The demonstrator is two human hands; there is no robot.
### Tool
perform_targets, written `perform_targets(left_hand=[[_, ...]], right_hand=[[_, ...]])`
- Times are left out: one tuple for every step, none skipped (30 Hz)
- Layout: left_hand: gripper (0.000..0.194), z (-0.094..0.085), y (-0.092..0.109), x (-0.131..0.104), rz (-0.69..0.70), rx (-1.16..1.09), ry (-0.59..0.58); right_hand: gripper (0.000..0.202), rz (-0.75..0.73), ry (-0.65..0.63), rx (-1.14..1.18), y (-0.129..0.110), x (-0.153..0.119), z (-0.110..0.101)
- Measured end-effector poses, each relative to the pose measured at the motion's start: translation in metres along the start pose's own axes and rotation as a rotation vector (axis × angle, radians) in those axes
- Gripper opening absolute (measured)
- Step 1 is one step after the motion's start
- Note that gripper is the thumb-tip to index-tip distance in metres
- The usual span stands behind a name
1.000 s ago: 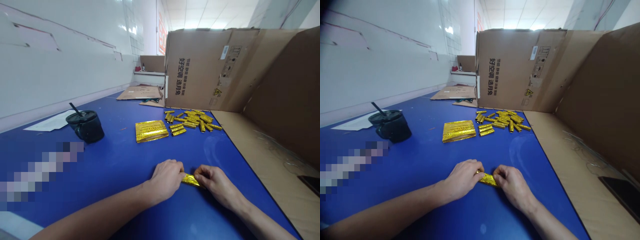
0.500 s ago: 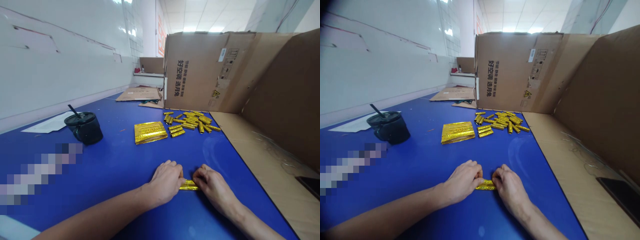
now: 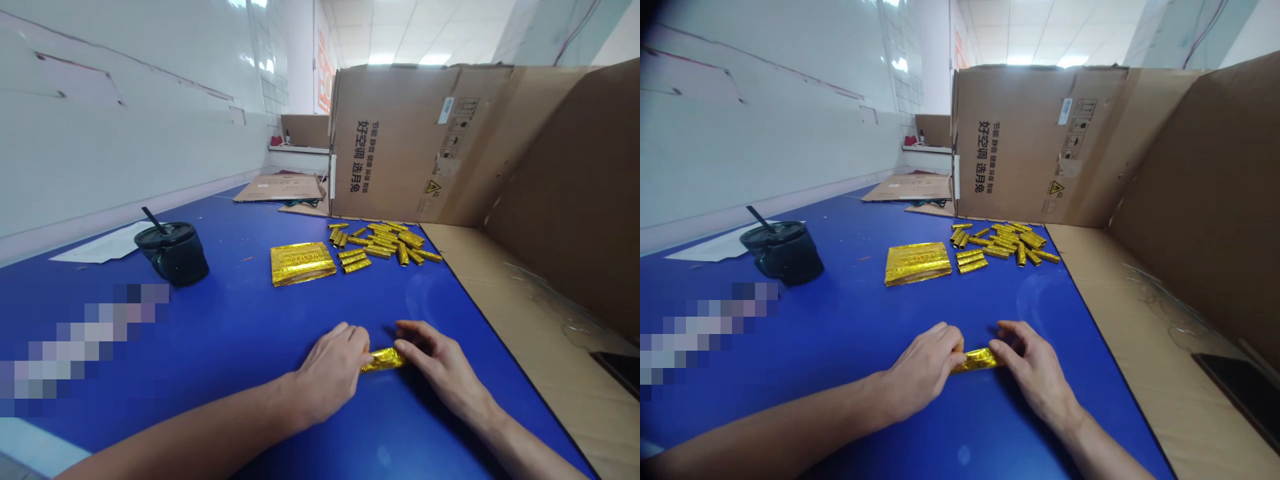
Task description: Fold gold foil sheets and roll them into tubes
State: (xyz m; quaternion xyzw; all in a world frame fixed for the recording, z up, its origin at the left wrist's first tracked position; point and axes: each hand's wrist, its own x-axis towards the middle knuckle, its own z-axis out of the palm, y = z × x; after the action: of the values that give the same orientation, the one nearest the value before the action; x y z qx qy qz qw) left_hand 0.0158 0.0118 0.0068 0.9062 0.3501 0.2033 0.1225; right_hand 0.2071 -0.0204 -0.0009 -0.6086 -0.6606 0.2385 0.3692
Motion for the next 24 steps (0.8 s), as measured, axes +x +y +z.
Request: perform_targets(left_hand=[[0.007, 0.0, -0.001, -0.001, 0.015, -0.009, 0.044], [0.009, 0.0, -0.002, -0.001, 0.029, -0.019, 0.082], [0.009, 0.0, -0.002, -0.001, 0.042, -0.032, 0.112], [0.01, 0.0, -0.002, -0.001, 0.054, -0.048, 0.134], [0.011, 0.0, -0.001, -0.001, 0.062, -0.067, 0.147], [0.011, 0.0, -0.001, -0.001, 0.065, -0.092, 0.156], [0.01, 0.0, 0.0, -0.001, 0.057, -0.125, 0.164], [0.008, 0.0, 0.001, 0.0, 0.037, -0.165, 0.163], [0.009, -0.001, 0.002, 0.0, 0.008, -0.212, 0.154], [0.015, -0.002, 0.003, 0.0, -0.022, -0.262, 0.13], [0.019, -0.004, 0.004, 0.0, -0.048, -0.311, 0.093], [0.021, -0.006, 0.005, 0.0, -0.066, -0.354, 0.051], [0.02, -0.007, 0.006, 0.001, -0.079, -0.393, 0.011], [0.018, -0.009, 0.006, 0.001, -0.09, -0.431, -0.018], [0.019, -0.01, 0.006, 0.001, -0.107, -0.478, -0.035], [0.018, -0.011, 0.005, 0.001, -0.134, -0.545, -0.052], [0.017, -0.011, 0.004, 0.001, -0.173, -0.637, -0.082], [0.014, -0.011, 0.003, 0.001, -0.221, -0.749, -0.136], [0.013, -0.01, 0.001, 0.001, -0.27, -0.87, -0.215], [0.014, -0.01, 0.001, 0.001, -0.314, -0.986, -0.306], [0.017, -0.01, 0.0, 0.0, -0.346, -1.084, -0.396], [0.02, -0.009, 0.0, 0.0, -0.361, -1.159, -0.474], [0.022, -0.009, 0.001, -0.001, -0.361, -1.211, -0.528], [0.024, -0.009, 0.002, -0.001, -0.348, -1.245, -0.56]], right_hand=[[0.033, 0.025, -0.051, 0.061, -0.001, 0.001, -0.002], [0.033, 0.041, -0.1, 0.113, -0.003, 0.001, -0.005], [0.032, 0.051, -0.135, 0.151, -0.006, 0.001, -0.007], [0.032, 0.06, -0.154, 0.174, -0.008, 0.0, -0.008], [0.033, 0.069, -0.156, 0.189, -0.01, -0.001, -0.009], [0.034, 0.076, -0.148, 0.202, -0.011, -0.002, -0.01], [0.035, 0.083, -0.135, 0.214, -0.012, -0.003, -0.01], [0.035, 0.085, -0.123, 0.224, -0.013, -0.004, -0.01], [0.035, 0.083, -0.113, 0.23, -0.013, -0.006, -0.011], [0.035, 0.076, -0.105, 0.233, -0.014, -0.007, -0.011], [0.034, 0.067, -0.101, 0.232, -0.014, -0.008, -0.011], [0.033, 0.054, -0.099, 0.228, -0.014, -0.009, -0.012], [0.032, 0.04, -0.098, 0.223, -0.015, -0.011, -0.012], [0.031, 0.028, -0.098, 0.221, -0.015, -0.011, -0.013], [0.03, 0.017, -0.1, 0.223, -0.016, -0.012, -0.013], [0.029, 0.008, -0.102, 0.23, -0.017, -0.013, -0.014], [0.029, 0.003, -0.109, 0.243, -0.018, -0.013, -0.016], [0.028, -0.002, -0.131, 0.261, -0.02, -0.013, -0.017], [0.028, -0.005, -0.171, 0.282, -0.021, -0.013, -0.018], [0.028, -0.006, -0.225, 0.303, -0.023, -0.013, -0.02], [0.028, -0.005, -0.285, 0.323, -0.025, -0.013, -0.021], [0.028, -0.002, -0.344, 0.343, -0.026, -0.013, -0.023], [0.027, 0.006, -0.395, 0.364, -0.027, -0.013, -0.023], [0.027, 0.015, -0.43, 0.385, -0.028, -0.013, -0.023]])
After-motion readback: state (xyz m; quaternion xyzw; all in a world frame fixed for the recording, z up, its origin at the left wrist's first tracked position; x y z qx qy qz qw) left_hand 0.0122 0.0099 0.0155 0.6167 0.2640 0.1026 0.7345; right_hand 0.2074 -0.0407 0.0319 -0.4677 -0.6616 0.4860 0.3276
